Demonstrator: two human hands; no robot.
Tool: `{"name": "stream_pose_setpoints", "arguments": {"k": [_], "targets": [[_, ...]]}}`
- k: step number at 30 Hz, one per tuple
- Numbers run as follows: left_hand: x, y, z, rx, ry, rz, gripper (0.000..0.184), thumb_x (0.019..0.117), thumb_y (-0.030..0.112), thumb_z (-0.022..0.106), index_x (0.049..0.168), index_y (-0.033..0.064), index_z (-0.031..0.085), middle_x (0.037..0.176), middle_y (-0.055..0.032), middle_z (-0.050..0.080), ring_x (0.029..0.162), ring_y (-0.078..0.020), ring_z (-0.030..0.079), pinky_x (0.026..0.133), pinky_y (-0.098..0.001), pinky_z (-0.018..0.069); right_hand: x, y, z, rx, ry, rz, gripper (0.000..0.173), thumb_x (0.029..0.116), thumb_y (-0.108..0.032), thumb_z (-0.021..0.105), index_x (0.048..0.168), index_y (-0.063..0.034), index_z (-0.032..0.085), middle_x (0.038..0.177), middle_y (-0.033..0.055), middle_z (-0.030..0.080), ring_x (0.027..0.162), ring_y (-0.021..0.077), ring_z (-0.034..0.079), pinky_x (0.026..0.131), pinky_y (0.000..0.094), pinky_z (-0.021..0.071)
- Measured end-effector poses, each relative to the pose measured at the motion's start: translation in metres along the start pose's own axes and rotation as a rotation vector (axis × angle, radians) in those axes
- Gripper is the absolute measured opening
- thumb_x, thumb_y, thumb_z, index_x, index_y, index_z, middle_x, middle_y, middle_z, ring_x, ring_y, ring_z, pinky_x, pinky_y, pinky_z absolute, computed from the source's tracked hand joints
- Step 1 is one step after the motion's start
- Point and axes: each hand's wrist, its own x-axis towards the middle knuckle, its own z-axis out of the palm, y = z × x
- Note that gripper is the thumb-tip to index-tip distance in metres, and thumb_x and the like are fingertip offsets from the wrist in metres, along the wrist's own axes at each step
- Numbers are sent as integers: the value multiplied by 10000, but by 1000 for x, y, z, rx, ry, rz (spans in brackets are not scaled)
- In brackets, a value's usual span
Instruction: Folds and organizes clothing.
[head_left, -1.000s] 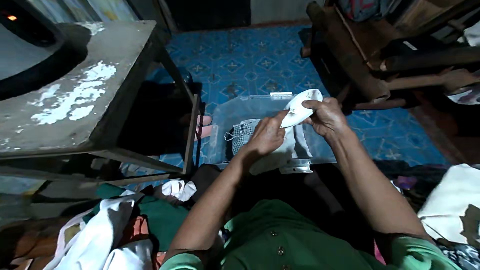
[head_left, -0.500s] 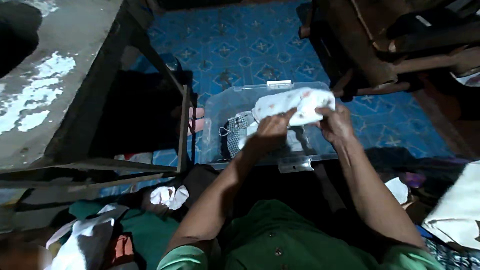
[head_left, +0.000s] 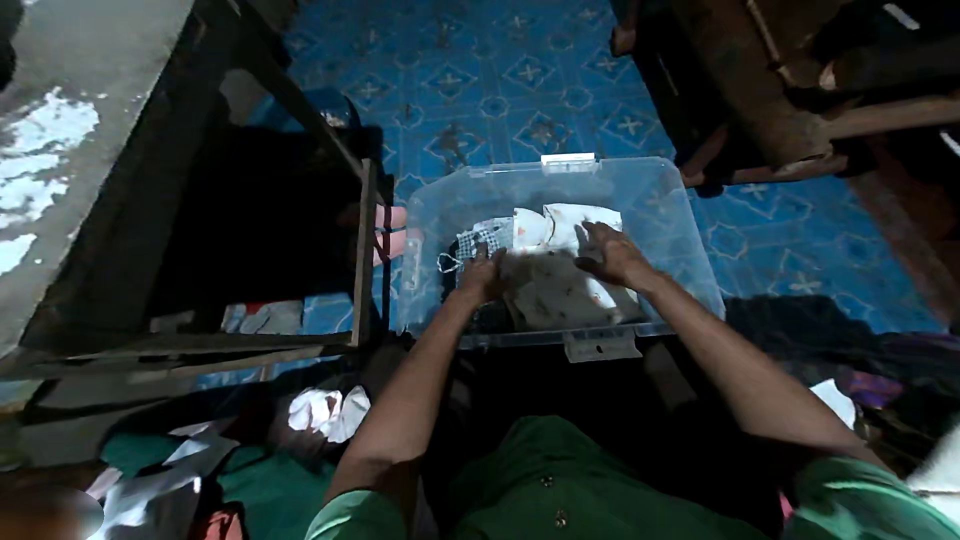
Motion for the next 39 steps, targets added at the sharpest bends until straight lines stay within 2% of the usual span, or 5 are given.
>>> {"name": "stream_pose_setpoints", "arguments": {"k": [9, 18, 26, 32, 39], "targets": [[52, -25, 26, 66, -222, -226, 1094, 829, 422, 847, 1642, 409, 115, 1708, -137, -166, 1484, -633, 18, 975, -861, 275, 92, 10, 63, -278, -376, 224, 1252, 750, -451, 906, 1656, -380, 45, 1702, 163, -191, 1483, 648, -38, 961, 903, 229], [80, -37, 48, 127, -285, -171, 1074, 837, 448, 825, 1650, 370, 127, 1708, -203, -82, 1488, -627, 45, 1002, -866, 255, 109, 31, 98, -287, -400, 264, 1304, 723, -409, 935, 1654, -383, 22, 1694, 131, -241, 1504, 599, -100, 953, 882, 282], [72, -40, 49, 127, -249, -147, 1054, 860, 498, 789, 1655, 357, 111, 1708, -207, -76, 1482, -640, 9, 1004, -883, 209, 73, 14, 73, -387, -604, 106, 1040, 815, -461, 853, 1640, -318, 236, 1656, 359, -2, 1382, 691, 266, 989, 790, 385], [55, -40, 39, 10, -210, -123, 926, 926, 423, 734, 1650, 362, 159, 1714, -194, -32, 1493, -624, -4, 1031, -870, 191, 76, 37, 83, -469, -735, 42, 870, 904, -382, 787, 1624, -308, 306, 1680, 310, -22, 1468, 609, 211, 1130, 712, 309], [14, -38, -21, -104, -89, 7, 577, 980, 264, 690, 1459, -4, 512, 1455, -240, 546, 1364, -411, 508, 1112, -625, 400, 33, 8, 45, -82, -422, -214, 508, 977, -114, 675, 1466, -48, 551, 1467, 275, 530, 1383, 451, 481, 1164, 604, 351]]}}
